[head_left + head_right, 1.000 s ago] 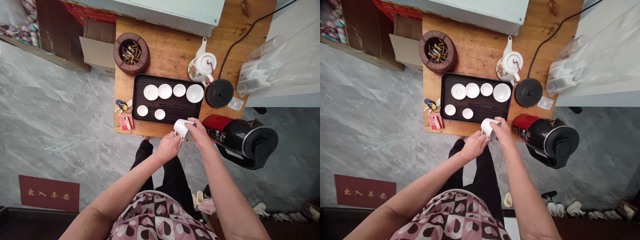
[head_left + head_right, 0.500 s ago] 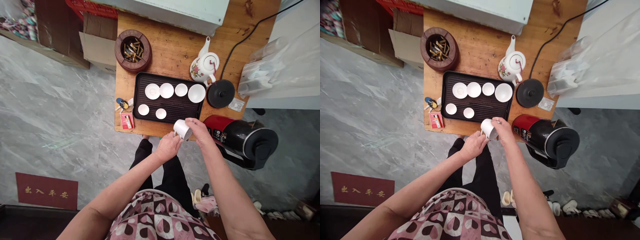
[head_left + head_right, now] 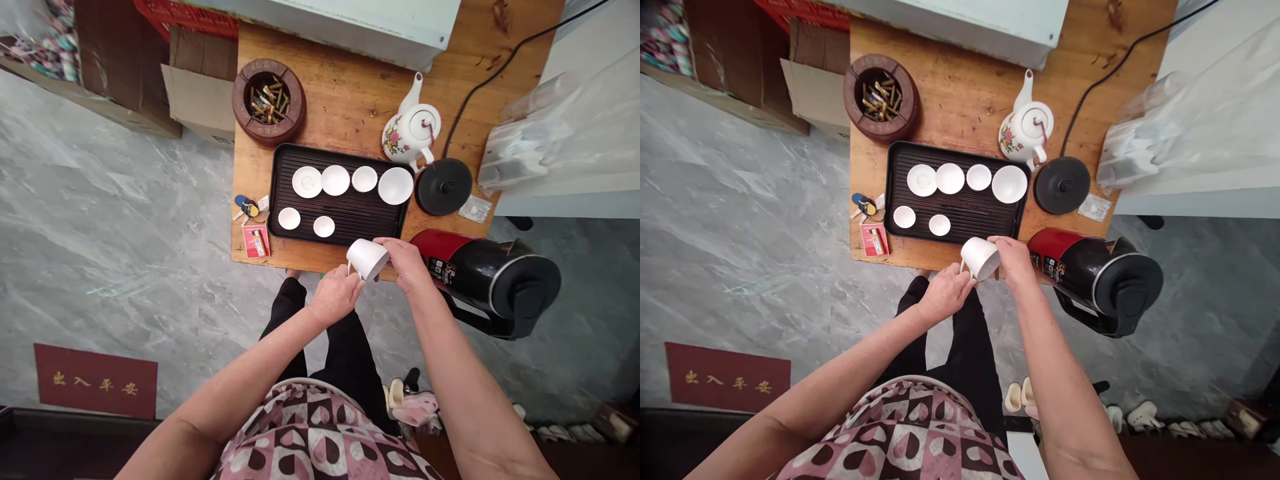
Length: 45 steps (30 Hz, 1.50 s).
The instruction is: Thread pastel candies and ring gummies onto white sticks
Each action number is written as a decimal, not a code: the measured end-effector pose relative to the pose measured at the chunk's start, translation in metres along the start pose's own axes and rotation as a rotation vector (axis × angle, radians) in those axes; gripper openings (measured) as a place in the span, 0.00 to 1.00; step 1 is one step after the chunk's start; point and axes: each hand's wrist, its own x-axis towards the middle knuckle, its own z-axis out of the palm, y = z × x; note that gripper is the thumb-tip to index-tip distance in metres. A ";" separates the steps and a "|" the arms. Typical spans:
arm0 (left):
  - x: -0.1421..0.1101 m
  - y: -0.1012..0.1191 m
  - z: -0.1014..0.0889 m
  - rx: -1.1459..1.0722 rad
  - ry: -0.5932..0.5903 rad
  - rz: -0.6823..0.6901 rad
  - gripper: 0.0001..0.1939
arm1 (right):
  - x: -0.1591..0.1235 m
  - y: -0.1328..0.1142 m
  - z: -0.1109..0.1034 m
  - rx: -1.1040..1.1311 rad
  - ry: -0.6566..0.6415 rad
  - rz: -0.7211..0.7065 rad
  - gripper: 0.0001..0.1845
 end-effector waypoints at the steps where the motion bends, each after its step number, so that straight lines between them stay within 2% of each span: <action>1: -0.001 -0.001 0.001 -0.015 0.007 0.000 0.20 | 0.000 0.000 -0.001 0.002 -0.020 0.008 0.18; 4: 0.000 -0.002 0.003 -0.049 0.031 -0.017 0.20 | -0.004 -0.001 -0.001 -0.015 -0.093 0.032 0.23; 6: 0.001 -0.003 0.003 -0.032 0.036 -0.016 0.20 | -0.006 -0.001 0.001 -0.013 -0.081 0.038 0.26; 9: 0.000 -0.002 0.001 0.039 0.022 0.008 0.22 | -0.004 -0.001 0.001 0.031 -0.001 0.038 0.19; 11: -0.002 -0.001 0.000 0.077 0.015 0.016 0.23 | -0.003 -0.003 -0.001 0.059 0.004 0.055 0.18; 14: -0.002 -0.001 0.000 0.115 0.024 0.018 0.24 | -0.006 -0.007 -0.003 0.080 -0.038 0.069 0.20; 17: 0.000 -0.002 0.001 0.144 0.050 0.028 0.24 | -0.009 -0.008 -0.001 0.027 -0.045 0.013 0.23; 21: -0.002 -0.004 0.002 0.185 0.103 0.064 0.22 | -0.004 -0.006 -0.001 0.040 0.011 0.023 0.19; 24: -0.004 -0.005 0.004 0.219 0.144 0.085 0.22 | -0.004 -0.007 -0.004 0.057 -0.030 0.037 0.19; 27: -0.003 -0.005 0.006 0.234 0.161 0.084 0.21 | -0.010 -0.006 -0.003 -0.063 -0.060 -0.037 0.23; 30: -0.003 -0.004 0.008 0.228 0.160 0.086 0.21 | -0.011 -0.003 -0.001 -0.127 -0.034 -0.105 0.22; 33: -0.004 -0.003 0.008 0.221 0.154 0.092 0.21 | -0.007 -0.002 0.000 -0.010 0.022 -0.085 0.17; 35: -0.004 -0.004 0.007 0.221 0.153 0.090 0.21 | -0.008 -0.003 0.000 0.022 -0.007 -0.068 0.17; 38: -0.003 -0.005 0.006 0.210 0.156 0.071 0.21 | -0.012 -0.004 0.004 -0.046 -0.064 -0.097 0.21; 40: -0.003 -0.007 0.006 0.181 0.148 0.066 0.21 | -0.011 -0.003 0.006 -0.075 -0.042 -0.118 0.21; 43: -0.003 -0.008 0.004 0.073 0.119 0.047 0.21 | -0.004 0.000 0.005 0.044 0.042 -0.036 0.13; 45: -0.003 -0.010 0.001 -0.062 0.110 -0.008 0.21 | 0.001 0.000 -0.002 0.123 0.079 0.032 0.11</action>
